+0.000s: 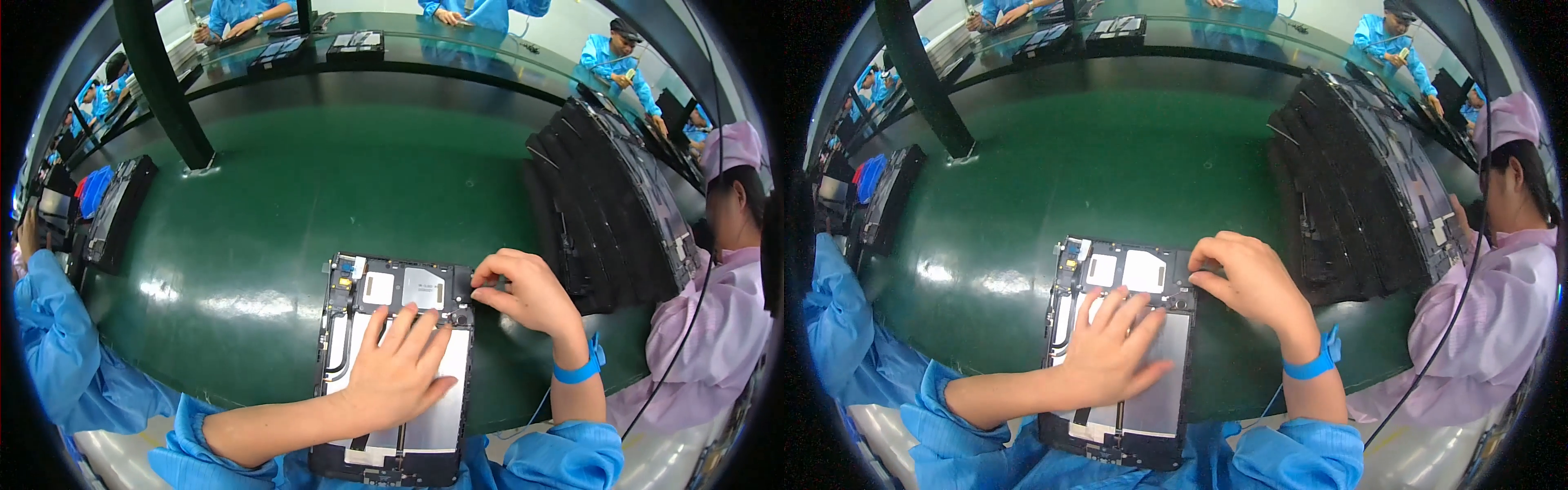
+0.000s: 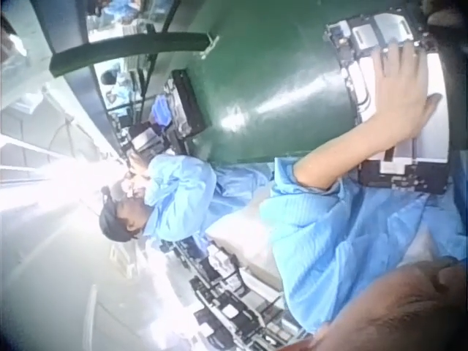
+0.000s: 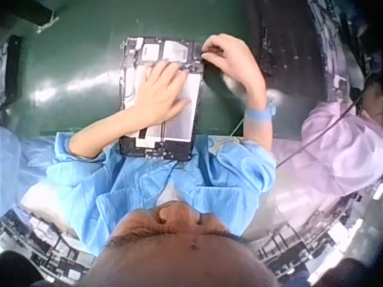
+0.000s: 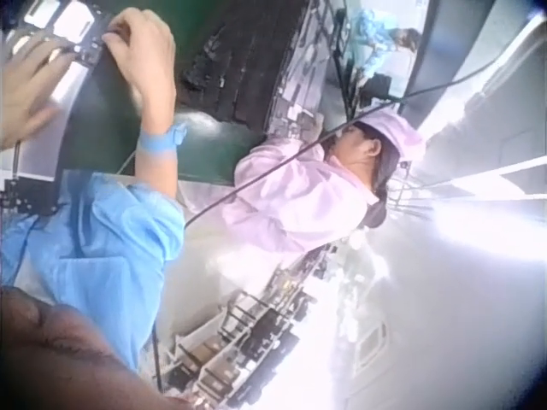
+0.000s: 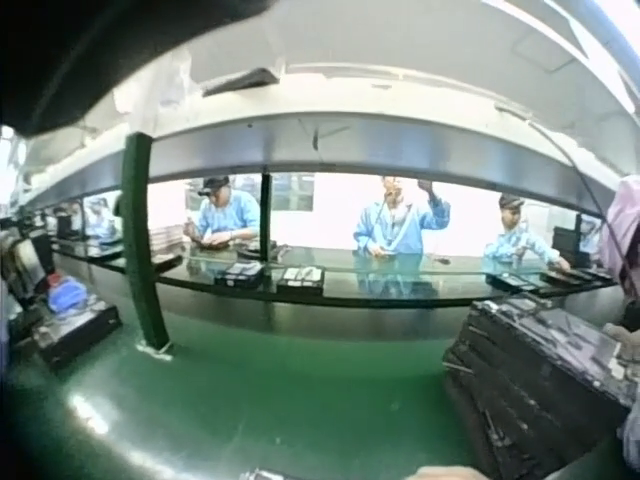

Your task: The person assembles internal components, ribbon cables, and internal batteries into tablet device shells by hand on a production line.

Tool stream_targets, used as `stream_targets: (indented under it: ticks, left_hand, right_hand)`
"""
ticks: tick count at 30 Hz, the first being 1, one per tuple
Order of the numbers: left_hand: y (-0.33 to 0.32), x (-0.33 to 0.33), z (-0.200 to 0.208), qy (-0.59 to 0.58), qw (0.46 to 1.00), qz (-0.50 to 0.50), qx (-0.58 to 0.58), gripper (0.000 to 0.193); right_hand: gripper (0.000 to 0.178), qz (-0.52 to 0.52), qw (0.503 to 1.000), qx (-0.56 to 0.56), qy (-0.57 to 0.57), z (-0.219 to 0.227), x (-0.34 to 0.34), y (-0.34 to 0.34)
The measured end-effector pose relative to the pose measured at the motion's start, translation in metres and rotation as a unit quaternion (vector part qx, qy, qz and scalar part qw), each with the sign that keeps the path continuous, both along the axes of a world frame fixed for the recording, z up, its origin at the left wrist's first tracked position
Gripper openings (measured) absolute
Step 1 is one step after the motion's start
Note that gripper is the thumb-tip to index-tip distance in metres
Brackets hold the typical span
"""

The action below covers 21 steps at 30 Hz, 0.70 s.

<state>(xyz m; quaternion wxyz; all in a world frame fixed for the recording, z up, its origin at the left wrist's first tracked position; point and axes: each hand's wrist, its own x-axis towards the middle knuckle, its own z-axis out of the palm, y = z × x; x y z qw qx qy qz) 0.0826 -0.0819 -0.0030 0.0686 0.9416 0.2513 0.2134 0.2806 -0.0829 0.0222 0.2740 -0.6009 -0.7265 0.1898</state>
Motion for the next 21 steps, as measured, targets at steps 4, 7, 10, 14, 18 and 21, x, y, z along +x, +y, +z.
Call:
stream_targets:
  ticks: [4, 7, 10, 14, 18, 21]
  left_hand:
    - [0.033, 0.011, 0.004, -0.052, 0.993, 0.010, -0.105, 0.026]
    - [0.046, 0.027, 0.006, -0.029, 0.991, -0.017, -0.129, 0.019]
    - [0.054, 0.032, 0.013, 0.045, 0.986, -0.020, -0.158, 0.020]
    - [0.065, 0.036, 0.018, 0.075, 0.974, -0.026, -0.211, 0.019]
    - [0.072, 0.043, 0.017, 0.096, 0.967, -0.019, -0.234, 0.020]
    - [0.073, 0.048, 0.026, 0.160, 0.946, 0.000, -0.281, 0.021]
  right_hand:
    - [0.014, 0.058, 0.993, -0.085, 0.064, -0.010, 0.004, 0.011]
    - [0.014, 0.050, 0.990, -0.117, 0.064, -0.007, 0.004, 0.013]
    - [0.015, 0.058, 0.990, -0.122, 0.049, -0.008, 0.003, 0.017]
    - [0.019, 0.066, 0.984, -0.166, -0.023, -0.004, 0.004, 0.025]
    - [0.016, 0.077, 0.975, -0.195, -0.076, 0.005, 0.003, 0.029]
    - [0.017, 0.088, 0.970, -0.204, -0.097, 0.007, 0.002, 0.031]
